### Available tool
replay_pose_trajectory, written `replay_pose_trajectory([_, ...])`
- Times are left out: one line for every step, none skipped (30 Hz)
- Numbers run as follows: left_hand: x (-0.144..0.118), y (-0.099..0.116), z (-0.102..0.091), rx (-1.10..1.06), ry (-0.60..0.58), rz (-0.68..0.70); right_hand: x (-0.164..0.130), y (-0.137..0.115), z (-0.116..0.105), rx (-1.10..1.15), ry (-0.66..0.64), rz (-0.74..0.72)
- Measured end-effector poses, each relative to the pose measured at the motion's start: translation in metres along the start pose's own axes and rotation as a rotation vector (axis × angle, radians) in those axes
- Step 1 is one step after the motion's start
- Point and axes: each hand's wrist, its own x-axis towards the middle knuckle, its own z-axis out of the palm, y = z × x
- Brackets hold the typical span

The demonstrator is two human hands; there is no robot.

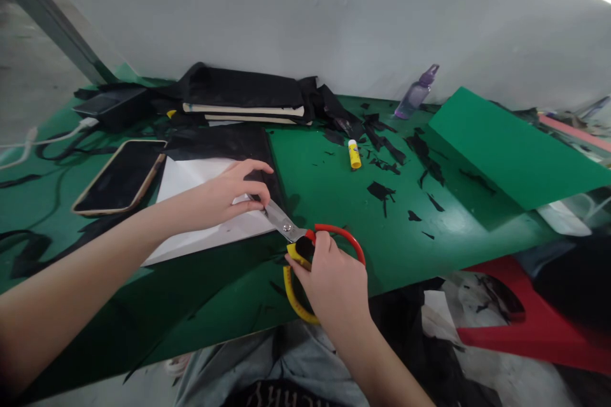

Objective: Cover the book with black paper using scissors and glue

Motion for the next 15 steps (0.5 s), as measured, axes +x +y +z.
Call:
replay_pose_trajectory([-0.0002, 0.0002, -0.0001, -0.002, 0.003, 0.002, -0.0002, 0.0003, 0.0003, -0.007, 0.000, -0.006])
replay_pose_trajectory([-0.0004, 0.0002, -0.0002, -0.003, 0.005, 0.003, -0.0004, 0.0007, 0.0004, -0.014, -0.001, -0.013])
replay_pose_trajectory([-0.0006, 0.0002, -0.0002, -0.005, 0.004, 0.002, -0.0005, 0.0010, 0.0005, -0.022, -0.004, -0.018])
replay_pose_trajectory([-0.0007, 0.0001, -0.0002, -0.005, 0.004, 0.000, -0.0005, 0.0013, 0.0006, -0.030, -0.004, -0.023])
replay_pose_trajectory([-0.0007, 0.0000, -0.0002, -0.004, 0.004, -0.001, -0.0005, 0.0016, 0.0006, -0.039, -0.004, -0.025])
replay_pose_trajectory([-0.0006, 0.0000, -0.0002, -0.003, 0.003, -0.003, -0.0004, 0.0018, 0.0006, -0.047, -0.002, -0.028])
replay_pose_trajectory([-0.0005, -0.0001, -0.0002, -0.001, 0.003, -0.004, -0.0003, 0.0021, 0.0006, -0.056, 0.002, -0.029])
replay_pose_trajectory([-0.0003, -0.0001, -0.0002, 0.000, 0.003, -0.005, -0.0003, 0.0023, 0.0006, -0.063, 0.007, -0.031])
replay_pose_trajectory([-0.0002, -0.0001, -0.0003, 0.001, 0.002, -0.004, -0.0003, 0.0026, 0.0006, -0.068, 0.012, -0.034])
replay_pose_trajectory([-0.0001, -0.0001, -0.0004, 0.001, 0.002, -0.004, -0.0004, 0.0028, 0.0005, -0.070, 0.017, -0.037])
replay_pose_trajectory([0.0000, -0.0001, -0.0007, 0.002, 0.000, -0.004, -0.0005, 0.0030, 0.0004, -0.071, 0.022, -0.040])
replay_pose_trajectory([0.0000, 0.0000, -0.0009, 0.002, -0.001, -0.002, -0.0007, 0.0032, 0.0003, -0.071, 0.027, -0.043])
replay_pose_trajectory([0.0001, 0.0001, -0.0012, 0.003, -0.001, -0.002, -0.0008, 0.0035, 0.0002, -0.072, 0.032, -0.044])
replay_pose_trajectory([0.0001, 0.0002, -0.0014, 0.004, -0.003, -0.002, -0.0009, 0.0037, 0.0000, -0.072, 0.037, -0.046])
replay_pose_trajectory([0.0002, 0.0004, -0.0017, 0.005, -0.005, -0.004, -0.0008, 0.0039, -0.0003, -0.074, 0.043, -0.045])
